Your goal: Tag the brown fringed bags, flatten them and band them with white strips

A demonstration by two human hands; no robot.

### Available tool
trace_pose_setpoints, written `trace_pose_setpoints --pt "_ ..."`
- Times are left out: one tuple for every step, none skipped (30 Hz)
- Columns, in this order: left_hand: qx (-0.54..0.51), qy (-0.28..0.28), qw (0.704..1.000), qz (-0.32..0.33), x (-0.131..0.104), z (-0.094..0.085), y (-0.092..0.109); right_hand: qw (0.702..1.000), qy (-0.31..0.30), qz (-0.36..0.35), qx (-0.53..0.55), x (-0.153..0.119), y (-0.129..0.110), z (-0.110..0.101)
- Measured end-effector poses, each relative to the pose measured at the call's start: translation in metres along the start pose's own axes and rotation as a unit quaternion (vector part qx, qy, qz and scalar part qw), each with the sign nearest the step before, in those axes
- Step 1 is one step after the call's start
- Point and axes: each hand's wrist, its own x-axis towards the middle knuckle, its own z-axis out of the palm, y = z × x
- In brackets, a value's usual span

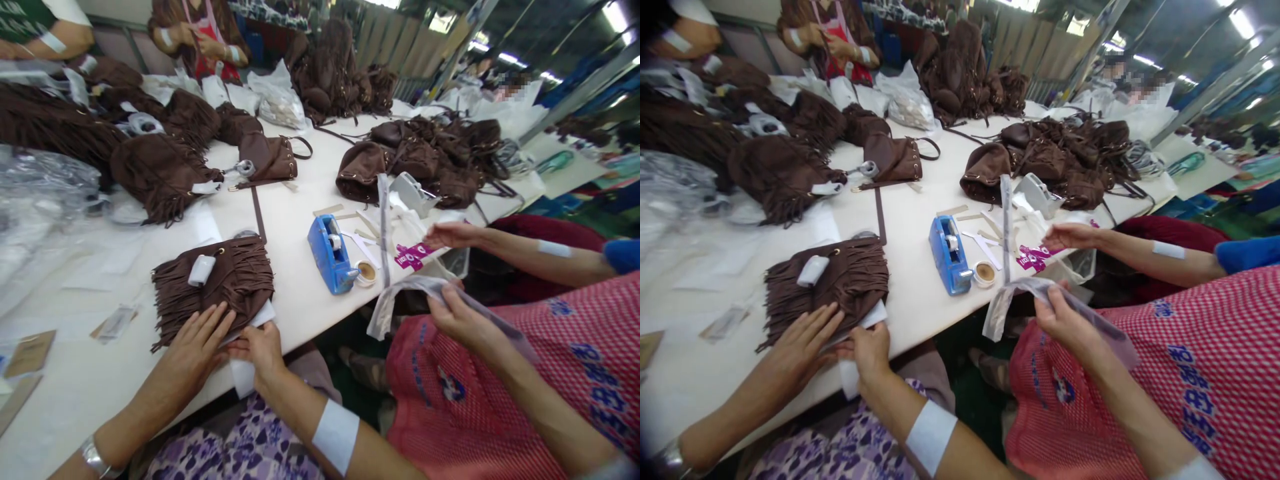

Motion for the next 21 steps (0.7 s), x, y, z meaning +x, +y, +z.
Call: trace_pose_setpoints --pt "0.001 0.0 1.0 -0.003 0.0 -0.001 0.001 1.0 0.001 0.008 0.014 -0.001 -0.002 0.0" --pt "0.0 -0.002 1.0 -0.009 0.001 -0.003 0.002 1.0 0.002 0.014 0.027 -0.001 -0.003 0.0" --pt "-0.002 -0.007 1.0 -0.016 0.001 -0.005 0.004 0.999 0.004 0.014 0.034 -0.002 -0.004 0.0" --pt "-0.007 -0.015 1.0 -0.022 0.002 -0.007 0.005 0.999 0.004 0.011 0.035 -0.002 -0.004 0.0" --pt "-0.014 -0.023 0.999 -0.028 0.002 -0.01 0.007 0.999 0.005 0.009 0.034 -0.001 -0.003 0.0" --pt "-0.022 -0.029 0.999 -0.034 0.003 -0.012 0.008 0.999 0.005 0.01 0.033 -0.001 -0.002 0.0" --pt "-0.03 -0.033 0.998 -0.04 0.003 -0.014 0.009 0.999 0.006 0.013 0.03 0.0 -0.001 0.001" --pt "-0.038 -0.036 0.998 -0.045 0.004 -0.016 0.01 1.0 0.005 0.016 0.026 0.001 0.0 0.001" --pt "-0.046 -0.035 0.997 -0.051 0.004 -0.017 0.01 1.0 0.005 0.018 0.02 0.002 0.001 0.001" --pt "-0.054 -0.034 0.996 -0.057 0.004 -0.017 0.01 1.0 0.005 0.019 0.014 0.002 0.002 0.001" --pt "-0.062 -0.033 0.996 -0.061 0.004 -0.017 0.01 1.0 0.004 0.02 0.006 0.003 0.002 0.001" --pt "-0.07 -0.032 0.995 -0.064 0.004 -0.017 0.01 1.0 0.003 0.021 -0.002 0.004 0.001 0.001" --pt "-0.077 -0.03 0.994 -0.066 0.004 -0.016 0.01 1.0 -0.002 0.024 -0.012 0.004 -0.001 0.0" --pt "-0.083 -0.026 0.994 -0.069 0.005 -0.016 0.01 0.999 -0.008 0.027 -0.024 0.005 -0.002 -0.001" --pt "-0.088 -0.023 0.993 -0.073 0.005 -0.015 0.01 0.999 -0.018 0.032 -0.039 0.007 -0.005 -0.003" --pt "-0.092 -0.019 0.993 -0.078 0.006 -0.015 0.01 0.997 -0.029 0.037 -0.055 0.008 -0.007 -0.005" --pt "-0.095 -0.014 0.992 -0.084 0.006 -0.015 0.01 0.996 -0.041 0.044 -0.073 0.01 -0.01 -0.007" --pt "-0.097 -0.01 0.991 -0.089 0.007 -0.015 0.011 0.993 -0.052 0.05 -0.092 0.011 -0.012 -0.01" --pt "-0.098 -0.006 0.991 -0.093 0.008 -0.015 0.011 0.99 -0.063 0.056 -0.11 0.013 -0.014 -0.014" --pt "-0.098 -0.003 0.991 -0.095 0.008 -0.015 0.012 0.987 -0.071 0.06 -0.127 0.014 -0.015 -0.017" --pt "-0.097 0.0 0.991 -0.095 0.008 -0.014 0.013 0.985 -0.077 0.061 -0.143 0.016 -0.015 -0.019"
